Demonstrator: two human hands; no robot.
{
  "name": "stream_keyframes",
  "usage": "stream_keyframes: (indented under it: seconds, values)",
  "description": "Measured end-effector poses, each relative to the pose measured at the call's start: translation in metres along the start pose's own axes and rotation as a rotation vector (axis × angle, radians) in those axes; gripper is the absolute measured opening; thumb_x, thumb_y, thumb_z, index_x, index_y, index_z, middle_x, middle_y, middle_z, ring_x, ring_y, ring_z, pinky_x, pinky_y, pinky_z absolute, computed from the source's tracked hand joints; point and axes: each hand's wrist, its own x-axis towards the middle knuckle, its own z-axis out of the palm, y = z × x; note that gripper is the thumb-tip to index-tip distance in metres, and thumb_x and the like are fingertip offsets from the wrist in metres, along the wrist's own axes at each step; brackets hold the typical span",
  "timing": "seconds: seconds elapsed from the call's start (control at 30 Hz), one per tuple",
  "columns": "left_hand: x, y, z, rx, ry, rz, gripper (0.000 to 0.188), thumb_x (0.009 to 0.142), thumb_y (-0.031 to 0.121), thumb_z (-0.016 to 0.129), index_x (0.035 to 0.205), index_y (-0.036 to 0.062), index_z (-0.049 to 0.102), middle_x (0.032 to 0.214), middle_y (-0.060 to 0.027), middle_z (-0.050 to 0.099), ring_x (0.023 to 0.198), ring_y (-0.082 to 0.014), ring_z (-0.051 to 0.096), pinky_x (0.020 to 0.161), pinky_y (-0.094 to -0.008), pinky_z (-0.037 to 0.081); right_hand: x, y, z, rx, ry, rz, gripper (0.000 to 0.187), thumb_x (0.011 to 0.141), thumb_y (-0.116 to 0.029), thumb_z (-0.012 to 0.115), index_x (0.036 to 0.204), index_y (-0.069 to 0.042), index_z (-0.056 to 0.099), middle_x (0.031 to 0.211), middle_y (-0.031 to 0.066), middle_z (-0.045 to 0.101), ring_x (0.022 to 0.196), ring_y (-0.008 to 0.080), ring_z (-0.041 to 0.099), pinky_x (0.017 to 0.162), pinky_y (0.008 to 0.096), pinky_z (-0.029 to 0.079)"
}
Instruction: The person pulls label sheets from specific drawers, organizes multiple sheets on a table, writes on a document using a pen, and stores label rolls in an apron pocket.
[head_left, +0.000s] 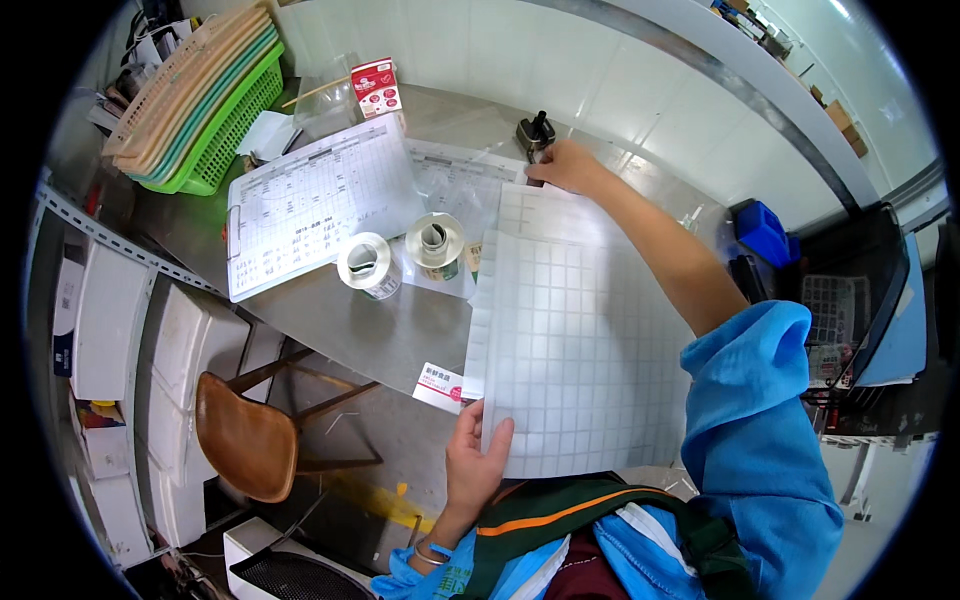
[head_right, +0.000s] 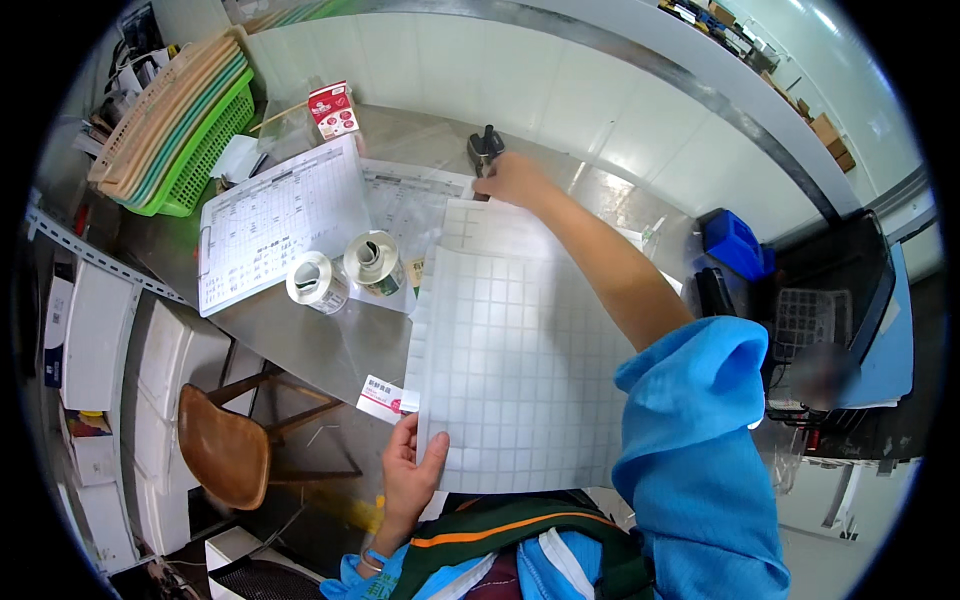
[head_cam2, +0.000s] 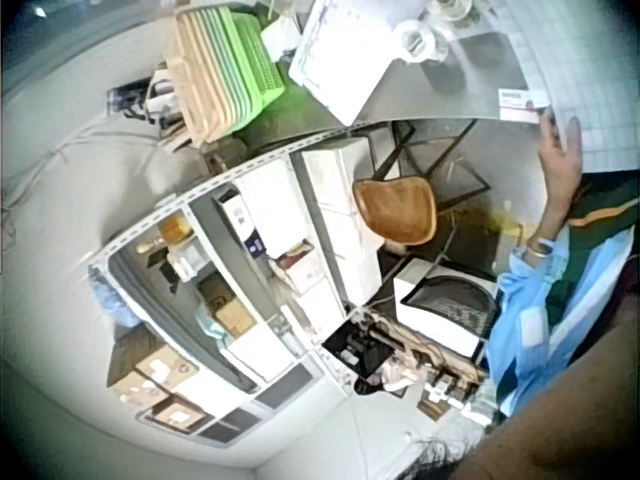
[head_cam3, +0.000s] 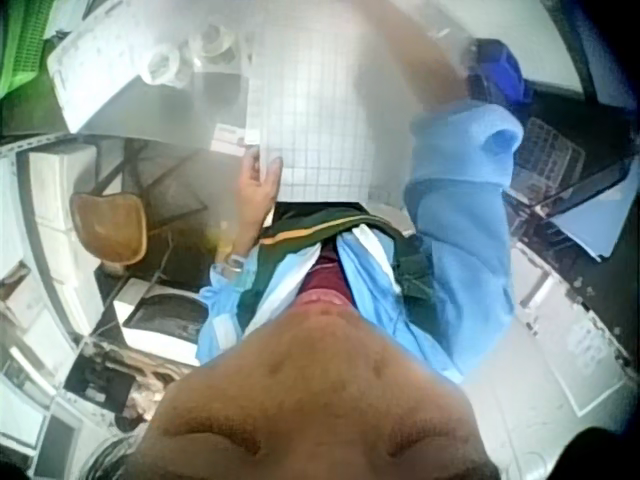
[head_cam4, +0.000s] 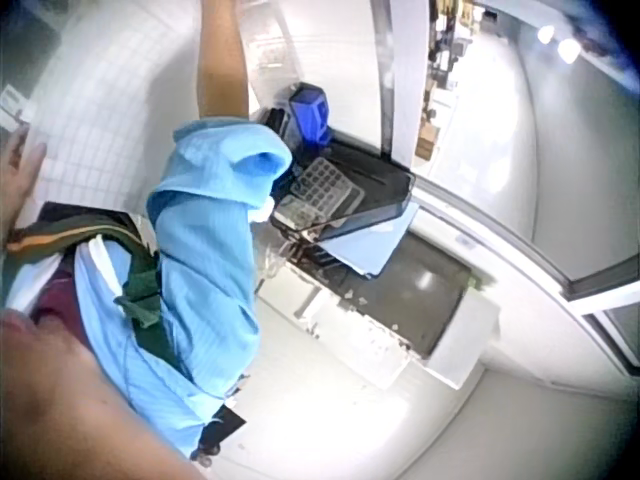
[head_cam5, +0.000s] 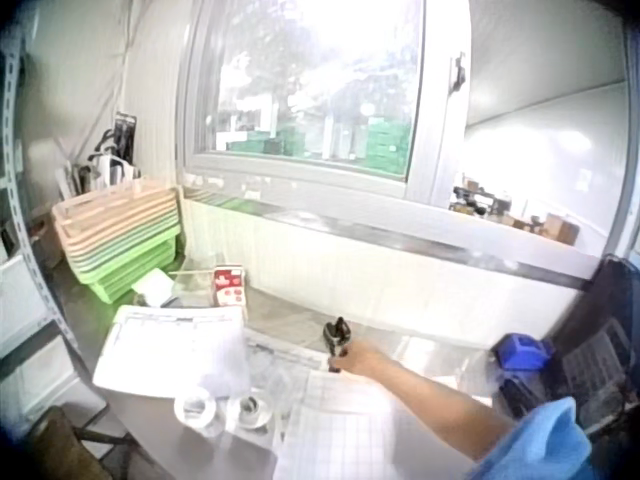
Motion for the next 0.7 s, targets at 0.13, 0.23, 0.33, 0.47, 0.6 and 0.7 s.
stream_keyframes:
  seconds: [0.13, 0.23, 0.33, 0.47, 0.6, 0.7]
  values:
    - [0.007, 0.003, 0.002, 0.043, 0.004, 0.043, 0.034, 0.087, 0.002, 0.056, 0.118, -0.0063, 0.044, 0.109, -0.0143, 0.06, 0.102, -0.0165, 0.057, 0.088, -0.0276, 0.044, -0.003, -0.013, -0.051, 0.589, -0.045, 0.246, 0.036, 0.078, -0.039, 0.06, 0.085, -0.003, 0.06, 0.075, 0.0078, 0.063, 0.06, 0.0167, 0.058, 0.056, 0.0308, 0.05]
    - [0.014, 0.0, 0.002, 0.085, -0.008, 0.073, 0.038, 0.086, 0.005, 0.057, 0.12, -0.0062, 0.043, 0.111, -0.0162, 0.059, 0.101, -0.0166, 0.056, 0.087, -0.0278, 0.044, -0.017, 0.0, -0.117, 1.181, -0.52, 0.333, 0.035, 0.084, -0.04, 0.057, 0.096, -0.007, 0.052, 0.069, 0.0007, 0.058, 0.053, 0.0084, 0.055, 0.054, 0.026, 0.054]
    - [0.007, 0.016, 0.004, 0.376, 0.12, 0.207, 0.049, 0.082, 0.007, 0.062, 0.126, -0.0042, 0.042, 0.112, -0.0173, 0.053, 0.105, -0.0223, 0.052, 0.091, -0.0328, 0.041, -0.046, -0.012, -0.144, 1.182, -0.501, 0.191, 0.039, 0.086, -0.042, 0.056, 0.101, -0.006, 0.05, 0.07, 0.0012, 0.06, 0.056, 0.0102, 0.059, 0.067, 0.0311, 0.055]
    - [0.023, 0.099, 0.026, 1.158, 0.246, 0.731, 0.064, 0.076, 0.01, 0.067, 0.131, -0.0031, 0.039, 0.112, -0.0188, 0.047, 0.105, -0.0318, 0.047, 0.092, -0.0384, 0.038, -0.068, -0.04, -0.157, 1.251, -0.085, 0.137, 0.043, 0.083, -0.035, 0.061, 0.112, -0.005, 0.047, 0.099, 0.0084, 0.06, 0.085, 0.015, 0.062, 0.081, 0.0427, 0.053]
    - [0.195, 0.109, 0.1, 0.713, -0.019, 0.835, 0.067, 0.078, 0.028, 0.068, 0.124, -0.011, 0.039, 0.118, -0.0286, 0.044, 0.113, -0.0406, 0.044, 0.094, -0.0418, 0.039, -0.069, -0.071, -0.155, 1.42, -0.056, 0.163, 0.039, 0.083, -0.028, 0.061, 0.11, -0.005, 0.046, 0.104, 0.0151, 0.057, 0.092, 0.0255, 0.06, 0.084, 0.046, 0.05]
    - [0.267, 0.15, 0.125, 0.911, -0.226, 0.534, 0.043, 0.088, 0.028, 0.053, 0.106, -0.0103, 0.045, 0.096, -0.028, 0.057, 0.08, -0.0428, 0.06, 0.079, -0.043, 0.049, -0.077, -0.078, -0.156, 1.328, -0.152, 0.1, 0.039, 0.084, -0.029, 0.059, 0.111, -0.004, 0.046, 0.108, 0.0191, 0.056, 0.092, 0.0272, 0.059, 0.081, 0.0421, 0.051]
